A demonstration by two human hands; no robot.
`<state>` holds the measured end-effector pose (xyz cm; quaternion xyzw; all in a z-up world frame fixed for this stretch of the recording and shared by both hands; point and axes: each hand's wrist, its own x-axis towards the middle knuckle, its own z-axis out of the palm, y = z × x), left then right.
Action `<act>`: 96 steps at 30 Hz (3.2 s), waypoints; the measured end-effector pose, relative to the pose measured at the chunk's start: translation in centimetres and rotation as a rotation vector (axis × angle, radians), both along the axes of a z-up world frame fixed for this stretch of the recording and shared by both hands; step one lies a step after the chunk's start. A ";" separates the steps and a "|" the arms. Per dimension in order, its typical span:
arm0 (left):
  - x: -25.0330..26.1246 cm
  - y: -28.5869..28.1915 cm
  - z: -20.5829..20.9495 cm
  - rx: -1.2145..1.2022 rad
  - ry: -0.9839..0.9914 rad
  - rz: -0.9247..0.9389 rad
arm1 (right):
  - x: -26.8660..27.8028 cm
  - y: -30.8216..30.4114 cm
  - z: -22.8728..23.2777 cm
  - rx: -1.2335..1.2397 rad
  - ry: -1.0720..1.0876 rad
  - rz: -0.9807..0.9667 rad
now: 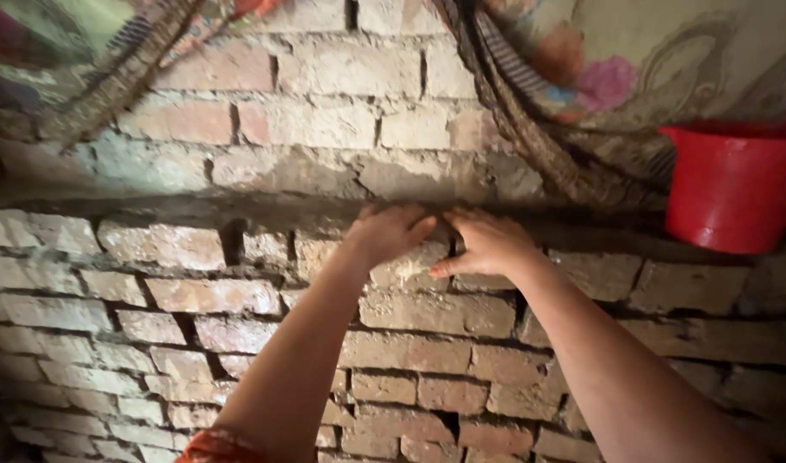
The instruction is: Repairing a brick wall by wetting it with a mug and applying/smoothing mortar with hands.
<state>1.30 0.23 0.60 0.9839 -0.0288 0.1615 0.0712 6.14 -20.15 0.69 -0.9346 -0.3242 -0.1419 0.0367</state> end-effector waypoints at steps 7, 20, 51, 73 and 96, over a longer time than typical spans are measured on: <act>-2.6 1.1 -1.3 -0.094 -0.193 -0.271 | -0.3 -1.3 -0.7 0.004 -0.057 0.155; -5.9 -1.5 1.5 0.002 -0.085 -0.229 | 0.3 0.3 -0.4 -0.028 -0.029 0.141; 1.1 1.3 -8.9 0.606 -1.000 -0.264 | 3.9 -1.4 -1.3 0.416 0.235 0.209; -0.1 6.1 -2.3 -0.028 -0.387 -0.165 | 3.5 8.1 -0.4 0.113 0.079 0.265; -2.7 17.4 2.1 0.009 0.264 0.595 | 4.9 8.7 -1.7 0.137 -0.081 0.349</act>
